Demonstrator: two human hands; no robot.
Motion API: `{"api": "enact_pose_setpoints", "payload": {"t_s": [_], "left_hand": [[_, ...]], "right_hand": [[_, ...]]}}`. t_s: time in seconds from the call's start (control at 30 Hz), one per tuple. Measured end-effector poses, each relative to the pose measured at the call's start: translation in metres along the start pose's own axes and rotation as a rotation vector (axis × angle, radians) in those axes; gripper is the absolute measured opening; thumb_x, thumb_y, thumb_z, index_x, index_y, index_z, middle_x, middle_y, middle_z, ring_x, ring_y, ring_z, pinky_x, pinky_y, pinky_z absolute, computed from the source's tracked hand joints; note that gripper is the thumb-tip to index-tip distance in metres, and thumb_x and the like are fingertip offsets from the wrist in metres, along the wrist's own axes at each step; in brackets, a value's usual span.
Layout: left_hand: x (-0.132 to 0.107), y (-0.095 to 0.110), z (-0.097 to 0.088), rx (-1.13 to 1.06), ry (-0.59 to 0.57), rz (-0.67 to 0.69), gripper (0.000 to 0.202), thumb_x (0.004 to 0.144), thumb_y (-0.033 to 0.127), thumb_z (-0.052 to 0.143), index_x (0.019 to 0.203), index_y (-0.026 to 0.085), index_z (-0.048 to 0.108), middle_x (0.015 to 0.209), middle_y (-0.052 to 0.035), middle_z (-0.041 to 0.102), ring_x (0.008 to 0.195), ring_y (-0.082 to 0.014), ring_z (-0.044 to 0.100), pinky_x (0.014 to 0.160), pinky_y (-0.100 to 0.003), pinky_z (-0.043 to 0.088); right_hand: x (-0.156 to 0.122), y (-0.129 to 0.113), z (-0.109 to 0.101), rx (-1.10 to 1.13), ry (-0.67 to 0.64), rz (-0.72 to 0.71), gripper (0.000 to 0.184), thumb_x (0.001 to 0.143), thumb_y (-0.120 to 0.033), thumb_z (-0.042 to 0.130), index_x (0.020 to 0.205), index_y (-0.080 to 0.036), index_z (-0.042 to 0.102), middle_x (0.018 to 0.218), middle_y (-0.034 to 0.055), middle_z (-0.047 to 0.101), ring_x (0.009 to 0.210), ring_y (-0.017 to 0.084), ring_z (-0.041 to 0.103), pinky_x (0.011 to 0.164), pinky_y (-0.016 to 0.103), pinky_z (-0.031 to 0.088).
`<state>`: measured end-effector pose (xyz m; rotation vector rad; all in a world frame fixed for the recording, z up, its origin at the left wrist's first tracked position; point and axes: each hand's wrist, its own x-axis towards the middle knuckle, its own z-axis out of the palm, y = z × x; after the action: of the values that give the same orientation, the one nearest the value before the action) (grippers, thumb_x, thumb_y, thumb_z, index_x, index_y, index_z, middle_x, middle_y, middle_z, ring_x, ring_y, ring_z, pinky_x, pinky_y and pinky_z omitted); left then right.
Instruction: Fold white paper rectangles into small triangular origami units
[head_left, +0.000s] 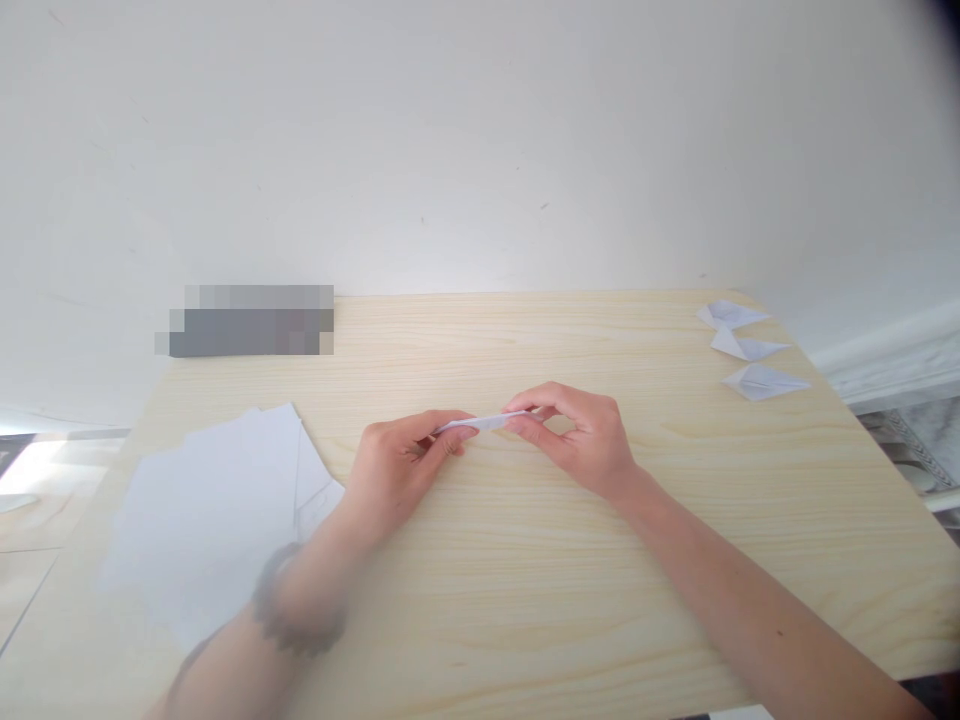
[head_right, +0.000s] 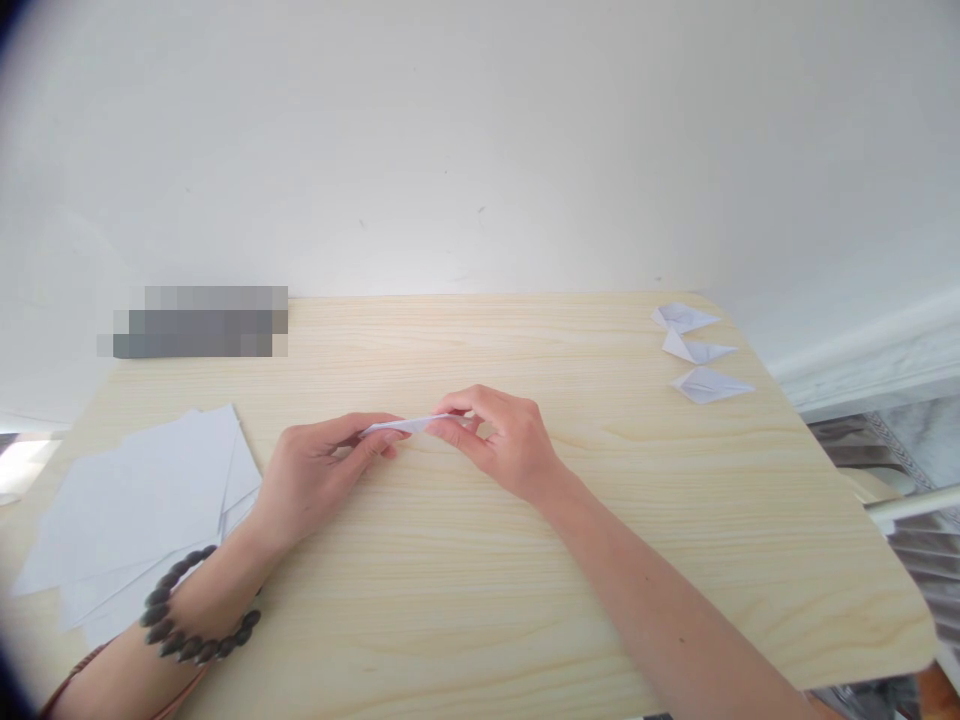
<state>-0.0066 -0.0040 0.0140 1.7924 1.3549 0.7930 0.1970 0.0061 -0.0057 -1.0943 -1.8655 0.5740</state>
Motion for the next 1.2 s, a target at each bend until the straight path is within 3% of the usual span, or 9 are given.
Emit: {"api": "enact_pose_setpoints", "payload": {"t_s": [0.1,0.3,0.43,0.53,0.73,0.9,1.03,1.2], "left_hand": [[-0.001,0.002,-0.001,0.014,0.021,0.014,0.02,0.084,0.03,0.053,0.085,0.019,0.07,0.071,0.001,0.069,0.066,-0.0122,0.062,0.062,-0.019,0.048],[-0.004,0.004,0.001,0.063,0.049,0.049,0.02,0.083,0.029,0.055,0.084,0.017,0.07,0.076,-0.001,0.071,0.065,-0.0125,0.062,0.06,-0.02,0.046],[-0.002,0.003,0.001,0.129,-0.013,0.057,0.017,0.082,0.03,0.056,0.082,0.018,0.068,0.064,0.0027,0.066,0.054,-0.0089,0.055,0.051,-0.018,0.041],[-0.002,0.003,0.002,0.198,0.004,0.092,0.018,0.082,0.031,0.055,0.08,0.017,0.066,0.06,0.0033,0.062,0.051,-0.0078,0.05,0.05,-0.018,0.04],[-0.004,-0.001,0.004,0.233,0.07,0.172,0.017,0.083,0.03,0.056,0.085,0.017,0.065,0.069,0.0013,0.067,0.053,-0.0085,0.054,0.056,-0.02,0.046],[0.0,-0.008,0.004,0.145,0.123,0.271,0.014,0.085,0.022,0.054,0.091,0.019,0.066,0.086,-0.0021,0.068,0.073,-0.012,0.061,0.062,-0.022,0.047],[0.001,-0.01,0.004,0.111,0.082,0.215,0.029,0.082,0.027,0.059,0.11,0.021,0.059,0.095,-0.0036,0.063,0.072,-0.012,0.059,0.061,-0.023,0.049],[0.002,-0.011,0.006,0.086,0.085,0.208,0.02,0.083,0.024,0.057,0.102,0.02,0.061,0.102,-0.0047,0.06,0.073,-0.0113,0.059,0.063,-0.023,0.052]], "right_hand": [[-0.001,0.0,0.001,0.006,-0.056,0.006,0.008,0.078,-0.027,0.065,0.082,-0.021,0.066,0.077,-0.0003,0.07,0.066,0.011,0.062,0.057,0.02,0.048],[0.0,-0.003,0.0,0.012,-0.046,-0.009,0.009,0.081,-0.021,0.06,0.077,-0.019,0.068,0.07,-0.0021,0.069,0.059,0.008,0.06,0.057,0.018,0.045],[0.0,-0.004,-0.001,-0.007,-0.076,-0.032,0.011,0.083,-0.018,0.057,0.078,-0.018,0.068,0.068,-0.0025,0.068,0.058,0.006,0.058,0.057,0.017,0.043],[-0.001,-0.005,0.001,-0.017,-0.093,-0.053,0.012,0.084,-0.018,0.056,0.079,-0.017,0.067,0.07,-0.0022,0.068,0.06,0.006,0.058,0.059,0.018,0.043],[-0.001,-0.004,-0.001,0.019,-0.125,0.004,0.013,0.084,-0.023,0.056,0.08,-0.019,0.067,0.071,-0.0025,0.069,0.062,0.007,0.061,0.059,0.018,0.045],[0.0,-0.002,-0.003,0.106,-0.188,0.118,0.017,0.088,-0.025,0.049,0.092,-0.02,0.065,0.078,-0.0008,0.069,0.064,0.008,0.063,0.058,0.018,0.049],[0.001,0.0,-0.001,0.071,-0.134,0.096,0.014,0.081,-0.027,0.059,0.092,-0.019,0.064,0.085,0.0012,0.068,0.069,0.01,0.063,0.062,0.02,0.052],[0.0,0.002,0.001,0.048,-0.093,0.059,0.022,0.078,-0.023,0.063,0.1,-0.021,0.062,0.092,0.001,0.068,0.067,0.009,0.063,0.063,0.021,0.053]]}}
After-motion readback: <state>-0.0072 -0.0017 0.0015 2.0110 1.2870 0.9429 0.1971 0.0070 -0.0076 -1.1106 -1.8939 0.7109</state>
